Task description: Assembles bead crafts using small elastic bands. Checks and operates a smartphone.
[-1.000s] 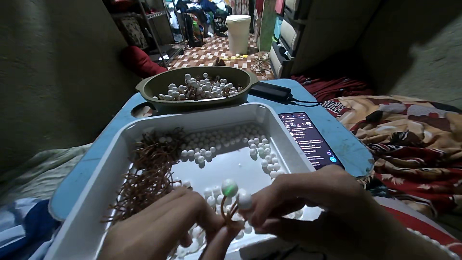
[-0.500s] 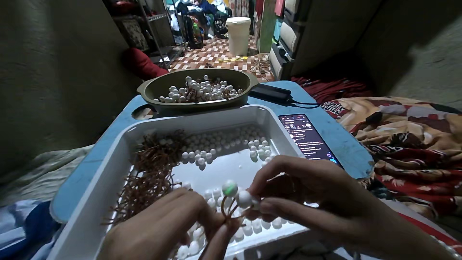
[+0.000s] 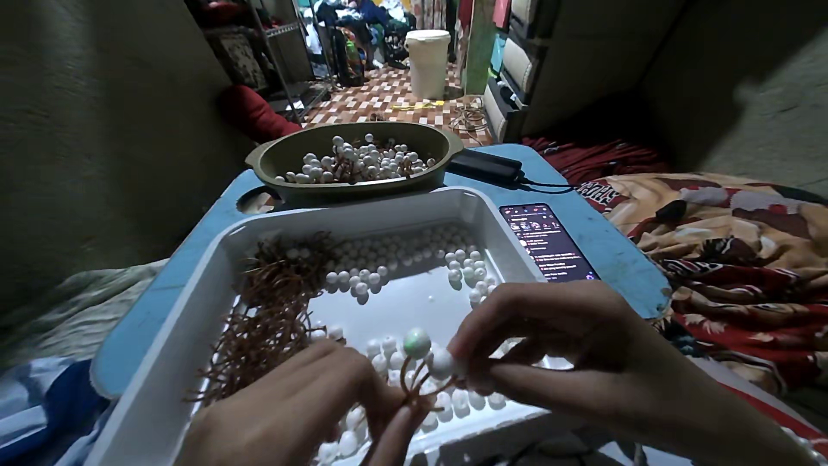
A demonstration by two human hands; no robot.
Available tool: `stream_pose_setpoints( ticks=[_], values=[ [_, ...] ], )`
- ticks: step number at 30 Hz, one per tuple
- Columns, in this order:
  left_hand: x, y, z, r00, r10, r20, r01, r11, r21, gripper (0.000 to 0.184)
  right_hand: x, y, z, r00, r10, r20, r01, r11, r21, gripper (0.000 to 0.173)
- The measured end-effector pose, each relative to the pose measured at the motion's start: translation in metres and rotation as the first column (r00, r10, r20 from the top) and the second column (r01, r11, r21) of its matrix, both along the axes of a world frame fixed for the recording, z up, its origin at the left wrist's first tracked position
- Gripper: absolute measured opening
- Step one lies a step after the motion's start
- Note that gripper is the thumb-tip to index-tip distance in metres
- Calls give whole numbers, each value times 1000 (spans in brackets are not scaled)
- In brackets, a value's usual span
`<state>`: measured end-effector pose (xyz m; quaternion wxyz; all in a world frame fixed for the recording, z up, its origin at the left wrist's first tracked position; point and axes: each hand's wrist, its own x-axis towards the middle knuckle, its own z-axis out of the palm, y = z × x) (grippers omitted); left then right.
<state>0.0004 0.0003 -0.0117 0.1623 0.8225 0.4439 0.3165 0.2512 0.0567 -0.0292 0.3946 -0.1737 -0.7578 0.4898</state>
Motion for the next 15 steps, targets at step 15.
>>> stream_pose_setpoints(
  ticks=[15],
  values=[
    [-2, 2, -2, 999, -23, 45, 22, 1000, 19, 30, -3, -1, -2, 1000, 31, -6, -31, 1000, 6, 13]
  ],
)
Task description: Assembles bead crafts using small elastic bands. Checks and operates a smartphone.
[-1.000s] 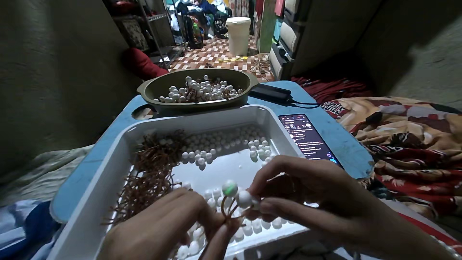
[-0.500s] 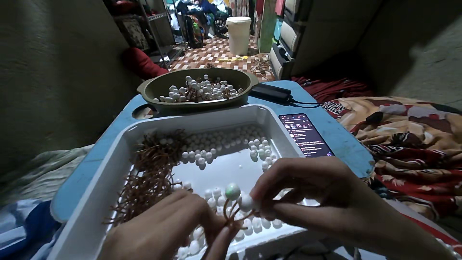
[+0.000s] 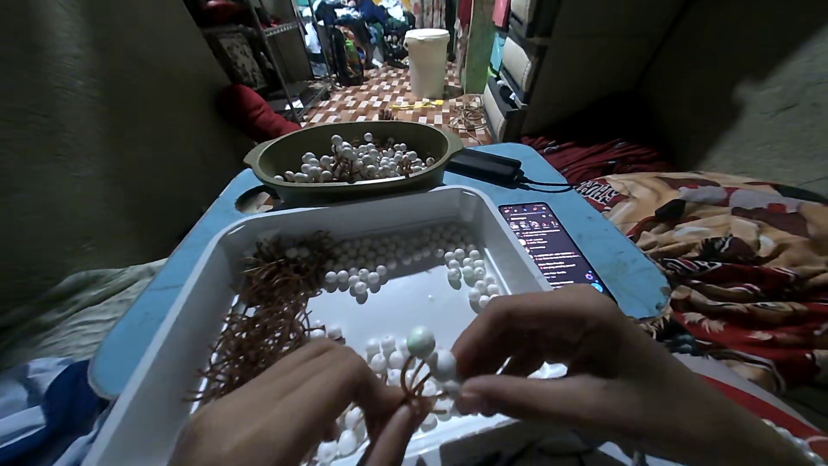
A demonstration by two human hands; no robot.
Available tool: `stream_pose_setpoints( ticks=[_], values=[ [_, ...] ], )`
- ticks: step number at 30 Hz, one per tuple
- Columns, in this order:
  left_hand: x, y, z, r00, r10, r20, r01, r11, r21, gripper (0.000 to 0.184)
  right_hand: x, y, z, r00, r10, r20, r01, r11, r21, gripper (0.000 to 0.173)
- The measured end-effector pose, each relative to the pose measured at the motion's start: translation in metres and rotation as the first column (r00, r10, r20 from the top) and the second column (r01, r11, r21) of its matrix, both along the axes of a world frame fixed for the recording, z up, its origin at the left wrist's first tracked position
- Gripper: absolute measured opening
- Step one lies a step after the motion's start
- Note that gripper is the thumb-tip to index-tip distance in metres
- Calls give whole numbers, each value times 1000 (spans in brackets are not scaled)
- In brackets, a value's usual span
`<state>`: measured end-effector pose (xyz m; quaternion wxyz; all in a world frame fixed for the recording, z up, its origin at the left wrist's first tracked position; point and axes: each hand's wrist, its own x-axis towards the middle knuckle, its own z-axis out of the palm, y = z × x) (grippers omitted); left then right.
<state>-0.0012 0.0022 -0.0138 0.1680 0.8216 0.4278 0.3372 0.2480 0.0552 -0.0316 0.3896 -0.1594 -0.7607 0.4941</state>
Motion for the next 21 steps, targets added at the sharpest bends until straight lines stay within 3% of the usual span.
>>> stream_pose_setpoints(
  ticks=[3, 6, 8, 10, 13, 16, 21],
  values=[
    [0, 0, 3, 1000, -1, -14, 1, 1000, -7, 30, 8, 3, 6, 997, -45, 55, 42, 998, 50, 18],
    [1, -2, 5, 999, 48, -7, -48, 999, 1, 28, 37, 16, 20, 944, -261, 200, 200, 939, 281, 20],
    [-1, -3, 5, 997, 74, 2, -74, 997, 16, 27, 64, 30, 25, 808, -490, 328, 305, 824, 478, 20],
    [-1, -2, 4, 997, 81, 8, -81, 996, 25, 28, 85, 44, 24, 584, -659, 474, 328, 725, 605, 24],
    [-2, -1, 4, 997, 79, 9, -80, 996, 34, 28, 99, 61, 11, 341, -654, 676, 344, 756, 557, 34],
    [-2, -2, 4, 996, 90, 7, -90, 996, 29, 27, 101, 68, 3, 312, -628, 712, 342, 774, 533, 43],
    [-2, -1, 5, 995, 95, -10, -95, 995, 42, 27, 97, 70, 3, 299, -625, 721, 336, 776, 534, 39]
  ],
)
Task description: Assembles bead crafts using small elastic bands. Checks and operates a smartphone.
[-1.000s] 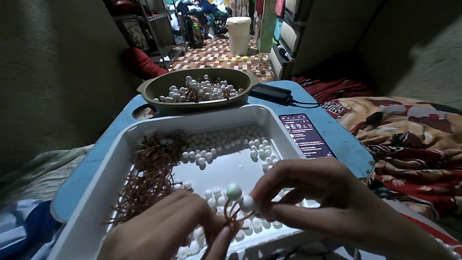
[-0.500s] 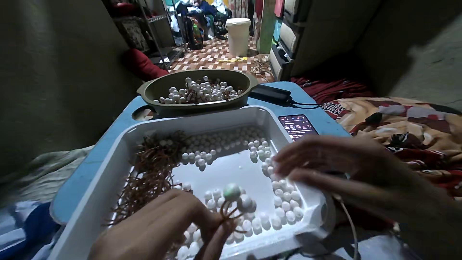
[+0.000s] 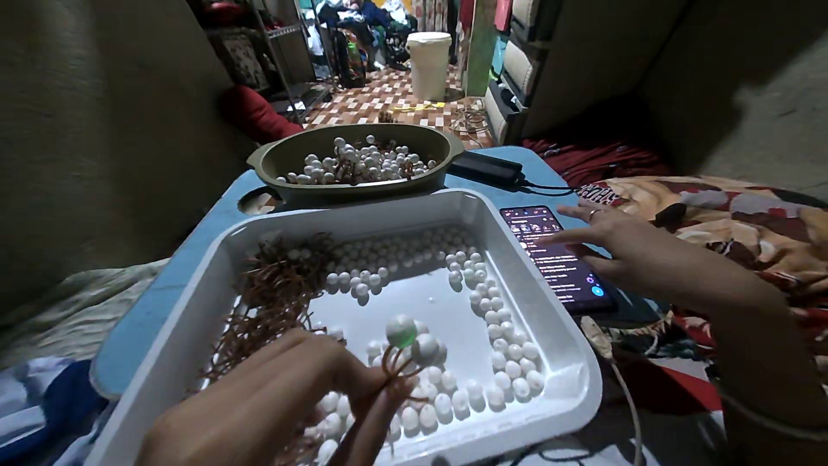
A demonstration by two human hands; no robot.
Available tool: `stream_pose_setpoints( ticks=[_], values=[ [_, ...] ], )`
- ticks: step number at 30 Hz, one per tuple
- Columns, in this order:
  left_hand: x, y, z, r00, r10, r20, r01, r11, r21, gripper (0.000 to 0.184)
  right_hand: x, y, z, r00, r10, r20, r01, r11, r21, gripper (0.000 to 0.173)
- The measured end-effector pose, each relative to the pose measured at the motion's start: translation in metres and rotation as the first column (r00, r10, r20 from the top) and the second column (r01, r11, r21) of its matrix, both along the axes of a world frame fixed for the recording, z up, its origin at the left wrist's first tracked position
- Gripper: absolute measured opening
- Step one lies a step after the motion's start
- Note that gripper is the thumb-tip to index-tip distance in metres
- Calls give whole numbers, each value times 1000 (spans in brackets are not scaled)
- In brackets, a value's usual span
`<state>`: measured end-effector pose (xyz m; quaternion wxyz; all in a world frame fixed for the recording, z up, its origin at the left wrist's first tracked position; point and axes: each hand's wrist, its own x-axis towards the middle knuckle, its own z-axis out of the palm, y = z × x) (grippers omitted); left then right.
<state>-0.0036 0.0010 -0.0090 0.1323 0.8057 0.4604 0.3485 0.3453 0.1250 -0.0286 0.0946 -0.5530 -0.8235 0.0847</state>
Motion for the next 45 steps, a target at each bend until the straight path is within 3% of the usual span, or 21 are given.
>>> stream_pose_setpoints(
  ticks=[3, 9, 12, 15, 17, 20, 23, 25, 29, 33, 38, 41, 45],
  values=[
    [-3, 1, 4, 999, 27, -28, -26, 999, 32, 27, 6, -1, 7, 999, 19, -43, -19, 1000, 3, 38],
    [-34, 7, 13, 971, 222, -87, -221, 975, 18, 29, 35, -12, 26, 996, -37, -80, 39, 999, 15, 32],
    [-72, 24, 23, 979, 188, -75, -191, 981, -28, 30, 52, -4, 26, 993, 5, -117, -10, 999, -45, 30],
    [-102, 72, 23, 995, 92, -39, -83, 977, 195, 20, 50, -7, 17, 964, 8, -266, -36, 994, -102, 32],
    [-112, 114, 27, 989, 114, -98, -86, 963, 255, 27, 53, -4, 2, 921, -19, -390, -34, 991, -129, 40],
    [-101, 176, 39, 941, 180, -286, -85, 945, 315, 32, 60, 10, -14, 877, -56, -478, -56, 975, -217, 70],
    [-54, 191, 59, 838, 290, -463, -242, 957, 162, 28, 63, 20, -23, 878, -38, -477, -90, 966, -243, 92],
    [-25, 195, 63, 749, 368, -551, -396, 915, 74, 26, 69, 25, -30, 875, 5, -484, -128, 966, -222, 103],
    [-17, 206, 53, 730, 364, -578, -471, 881, -41, 29, 75, 28, -33, 899, 74, -431, -182, 960, -215, 118],
    [-26, 205, 47, 761, 363, -538, -464, 884, -59, 31, 71, 26, -32, 909, 82, -408, -185, 958, -221, 118],
    [-43, 193, 40, 797, 375, -474, -424, 906, 4, 22, 64, 21, -27, 908, 57, -414, -180, 948, -264, 104],
    [-54, 186, 32, 813, 392, -431, -410, 910, 53, 22, 63, 21, -25, 892, 154, -424, -271, 934, -231, 94],
    [-67, 163, 25, 945, 173, -278, -173, 985, 25, 32, 64, 22, -22, 882, 182, -435, -322, 906, -273, 83]
  ],
)
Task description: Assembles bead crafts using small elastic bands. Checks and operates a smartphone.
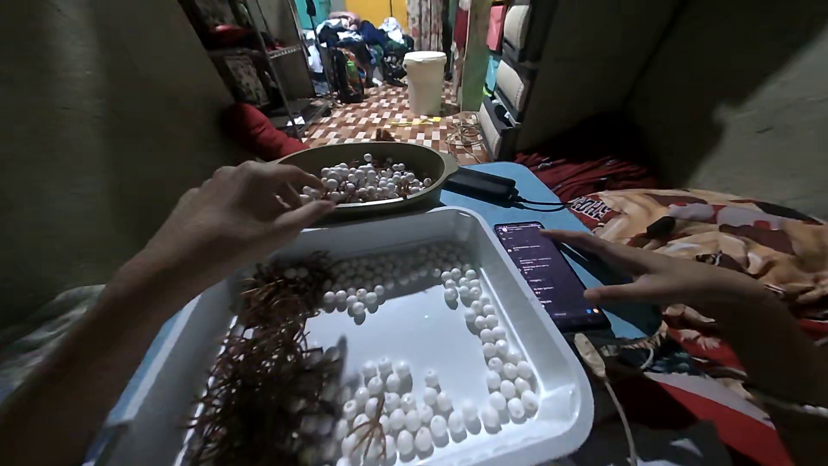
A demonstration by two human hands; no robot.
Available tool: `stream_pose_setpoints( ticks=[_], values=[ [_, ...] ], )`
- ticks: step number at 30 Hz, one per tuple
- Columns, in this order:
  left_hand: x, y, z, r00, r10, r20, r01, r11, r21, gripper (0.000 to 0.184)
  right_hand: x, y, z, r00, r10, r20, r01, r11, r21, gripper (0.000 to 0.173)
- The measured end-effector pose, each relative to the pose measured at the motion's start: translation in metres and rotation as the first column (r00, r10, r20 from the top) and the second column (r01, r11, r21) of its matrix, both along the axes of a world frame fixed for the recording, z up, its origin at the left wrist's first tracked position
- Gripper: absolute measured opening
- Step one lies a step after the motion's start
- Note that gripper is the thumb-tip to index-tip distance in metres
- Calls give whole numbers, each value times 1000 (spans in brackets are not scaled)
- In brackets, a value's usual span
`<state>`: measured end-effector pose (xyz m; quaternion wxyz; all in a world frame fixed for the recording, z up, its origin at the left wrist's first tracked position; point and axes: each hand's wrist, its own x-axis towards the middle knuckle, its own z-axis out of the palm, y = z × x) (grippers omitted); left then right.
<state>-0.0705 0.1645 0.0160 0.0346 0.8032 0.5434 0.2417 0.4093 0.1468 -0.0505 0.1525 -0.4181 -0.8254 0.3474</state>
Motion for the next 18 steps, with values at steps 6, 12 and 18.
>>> stream_pose_setpoints(
  ticks=[6, 12, 18],
  values=[
    [35, -76, 14, 945, -298, -133, 230, 896, -379, 27, 4, 1, -1, 999, 14, 44, -14, 1000, 10, 74],
    [46, -129, 27, 850, -413, -327, 178, 810, -559, 45, 0, -5, 2, 995, -36, 90, 32, 998, 46, 67],
    [27, -161, 25, 920, -356, -166, 213, 807, -551, 44, -3, -17, 12, 991, -91, 103, 68, 977, 201, 36]
  ],
)
